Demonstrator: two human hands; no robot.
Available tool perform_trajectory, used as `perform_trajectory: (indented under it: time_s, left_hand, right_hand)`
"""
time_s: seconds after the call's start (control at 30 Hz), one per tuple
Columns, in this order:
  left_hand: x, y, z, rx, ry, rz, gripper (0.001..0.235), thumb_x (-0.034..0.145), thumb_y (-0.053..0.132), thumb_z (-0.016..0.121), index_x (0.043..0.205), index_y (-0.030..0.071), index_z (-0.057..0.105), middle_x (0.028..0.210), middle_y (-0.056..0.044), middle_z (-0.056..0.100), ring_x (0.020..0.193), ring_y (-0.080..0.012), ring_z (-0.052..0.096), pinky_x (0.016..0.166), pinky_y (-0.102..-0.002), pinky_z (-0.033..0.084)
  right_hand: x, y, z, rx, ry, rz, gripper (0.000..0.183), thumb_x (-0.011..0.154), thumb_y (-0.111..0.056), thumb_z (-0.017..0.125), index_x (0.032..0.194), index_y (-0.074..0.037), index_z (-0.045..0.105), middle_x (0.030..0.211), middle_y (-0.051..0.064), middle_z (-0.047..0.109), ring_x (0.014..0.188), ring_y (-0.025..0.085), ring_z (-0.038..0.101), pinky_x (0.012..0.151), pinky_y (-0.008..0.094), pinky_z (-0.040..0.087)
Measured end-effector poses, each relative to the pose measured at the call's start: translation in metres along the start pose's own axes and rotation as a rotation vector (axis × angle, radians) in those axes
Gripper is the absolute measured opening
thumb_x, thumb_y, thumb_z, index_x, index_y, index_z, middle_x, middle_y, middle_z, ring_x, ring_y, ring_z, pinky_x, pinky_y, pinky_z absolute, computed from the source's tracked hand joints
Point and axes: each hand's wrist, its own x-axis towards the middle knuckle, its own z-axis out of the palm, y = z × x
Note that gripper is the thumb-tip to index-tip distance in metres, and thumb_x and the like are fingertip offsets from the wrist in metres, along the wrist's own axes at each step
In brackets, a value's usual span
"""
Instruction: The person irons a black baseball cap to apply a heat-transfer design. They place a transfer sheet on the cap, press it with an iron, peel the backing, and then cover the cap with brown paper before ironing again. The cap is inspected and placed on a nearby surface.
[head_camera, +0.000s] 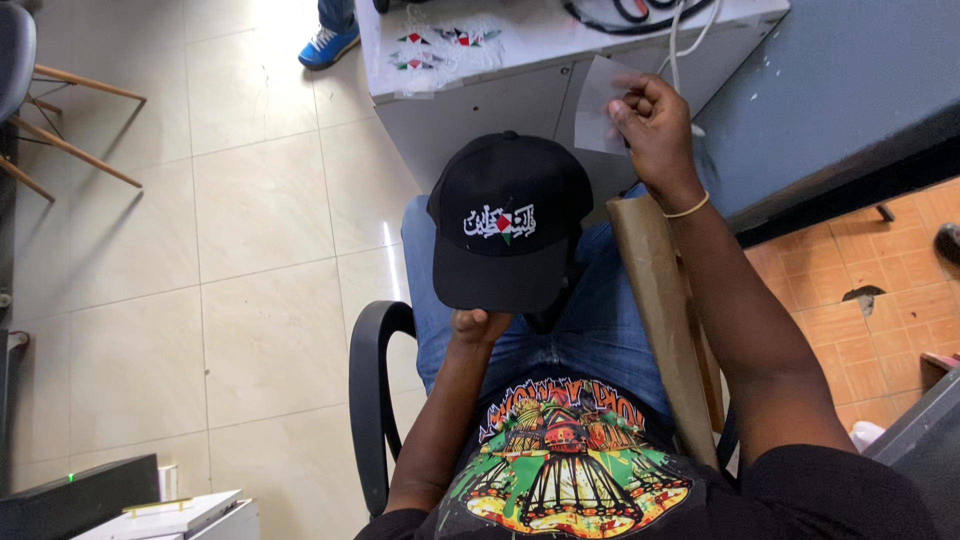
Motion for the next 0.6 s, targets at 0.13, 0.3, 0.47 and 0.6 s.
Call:
perform_trajectory:
  time_s: [0.13, 0.3, 0.47, 0.6]
  left_hand:
    - [0.003, 0.003, 0.002, -0.006, -0.013, 0.019, 0.091, 0.065, -0.006, 0.082, 0.148, -0.001, 0.046, 0.147, -0.024, 0.054, 0.138, -0.0335, 0.047, 0.115, -0.062, 0.026]
    - [0.000, 0.013, 0.003, -0.012, -0.034, 0.035, 0.090, 0.066, -0.006, 0.081, 0.148, -0.001, 0.046, 0.147, -0.024, 0.053, 0.138, -0.0334, 0.047, 0.115, -0.062, 0.026]
    - [0.003, 0.023, 0.000, -0.008, -0.049, 0.054, 0.089, 0.067, -0.005, 0.080, 0.148, -0.001, 0.046, 0.147, -0.024, 0.053, 0.138, -0.0332, 0.047, 0.115, -0.061, 0.026]
    - [0.001, 0.031, -0.002, -0.006, -0.050, 0.060, 0.087, 0.068, -0.005, 0.079, 0.149, -0.001, 0.045, 0.147, -0.024, 0.053, 0.138, -0.0330, 0.047, 0.116, -0.061, 0.027]
  right_hand:
    - [0.029, 0.054, -0.004, 0.041, 0.129, 0.104, 0.025, 0.100, -0.009, 0.069, 0.124, -0.006, 0.061, 0.089, 0.003, 0.066, 0.074, 0.007, 0.063, 0.063, 0.025, 0.060]
    - [0.074, 0.066, -0.006, -0.141, 0.082, 0.107, 0.038, 0.099, -0.011, 0.074, 0.133, -0.008, 0.058, 0.099, 0.009, 0.065, 0.083, 0.022, 0.068, 0.060, 0.036, 0.058]
    - [0.112, 0.099, 0.010, -0.171, 0.068, 0.182, 0.054, 0.098, -0.014, 0.080, 0.141, -0.010, 0.048, 0.101, 0.007, 0.070, 0.086, 0.025, 0.070, 0.056, 0.040, 0.057]
    - [0.118, 0.089, 0.025, -0.271, 0.040, 0.190, 0.055, 0.095, -0.012, 0.080, 0.140, -0.011, 0.048, 0.105, 0.006, 0.071, 0.077, 0.022, 0.068, 0.052, 0.039, 0.055]
